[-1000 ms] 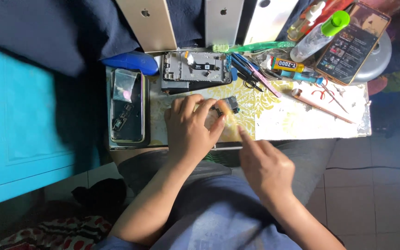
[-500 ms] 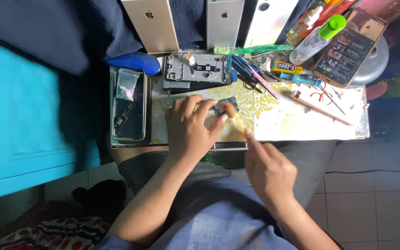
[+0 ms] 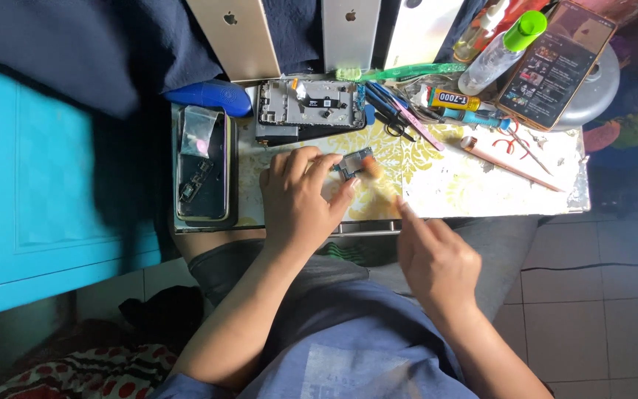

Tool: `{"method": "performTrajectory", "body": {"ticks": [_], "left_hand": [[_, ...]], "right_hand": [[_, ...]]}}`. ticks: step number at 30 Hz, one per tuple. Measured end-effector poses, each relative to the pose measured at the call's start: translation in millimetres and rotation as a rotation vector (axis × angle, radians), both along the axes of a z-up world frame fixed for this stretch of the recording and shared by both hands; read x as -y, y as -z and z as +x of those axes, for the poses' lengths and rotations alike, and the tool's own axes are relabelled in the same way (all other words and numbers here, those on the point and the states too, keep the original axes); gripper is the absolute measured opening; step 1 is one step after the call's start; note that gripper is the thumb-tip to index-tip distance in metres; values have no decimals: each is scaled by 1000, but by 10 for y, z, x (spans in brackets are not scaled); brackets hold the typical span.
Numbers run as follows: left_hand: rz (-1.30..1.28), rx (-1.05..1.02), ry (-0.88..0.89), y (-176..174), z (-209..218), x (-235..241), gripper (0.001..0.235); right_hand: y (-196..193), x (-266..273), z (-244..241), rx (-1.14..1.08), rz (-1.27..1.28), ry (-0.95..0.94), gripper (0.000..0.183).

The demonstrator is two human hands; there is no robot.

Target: The person is repairing a small electronic component, likely a phone motherboard, on a small table. They use a toothbrush to clean the component, apply a liquid from a small bottle, and use a pink tool to scrape or clean the surface.

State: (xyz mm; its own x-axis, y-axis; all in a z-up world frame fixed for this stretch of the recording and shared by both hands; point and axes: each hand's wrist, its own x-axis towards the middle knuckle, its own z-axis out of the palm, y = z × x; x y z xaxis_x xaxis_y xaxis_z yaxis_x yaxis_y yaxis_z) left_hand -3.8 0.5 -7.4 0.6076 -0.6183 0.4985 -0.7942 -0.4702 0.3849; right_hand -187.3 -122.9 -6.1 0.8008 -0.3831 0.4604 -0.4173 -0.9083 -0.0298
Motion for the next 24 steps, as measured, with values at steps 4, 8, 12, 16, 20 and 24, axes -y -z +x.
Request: {"method": "performTrajectory", "body": {"ticks": [4, 8, 12, 16, 20, 24], "left_hand": [[-5, 13, -2, 7, -4, 6, 37], [-14, -26, 9, -34, -1, 3, 37], [17, -19, -12, 32, 4, 13, 37], [14, -36, 4, 5, -10, 10, 35], [46, -66, -17, -28, -7, 19, 37], [65, -69, -31, -46, -11, 22, 37]], "right_hand": [[40, -57, -24, 6, 1, -19, 38], [31, -5, 21, 4, 7, -23, 35], [10, -21, 35, -32, 69, -34, 40], [-123, 47, 166, -55, 107, -15, 37], [-147, 88, 194, -39, 119, -54, 32], [-103, 102, 170, -73, 107, -65, 36]]}}
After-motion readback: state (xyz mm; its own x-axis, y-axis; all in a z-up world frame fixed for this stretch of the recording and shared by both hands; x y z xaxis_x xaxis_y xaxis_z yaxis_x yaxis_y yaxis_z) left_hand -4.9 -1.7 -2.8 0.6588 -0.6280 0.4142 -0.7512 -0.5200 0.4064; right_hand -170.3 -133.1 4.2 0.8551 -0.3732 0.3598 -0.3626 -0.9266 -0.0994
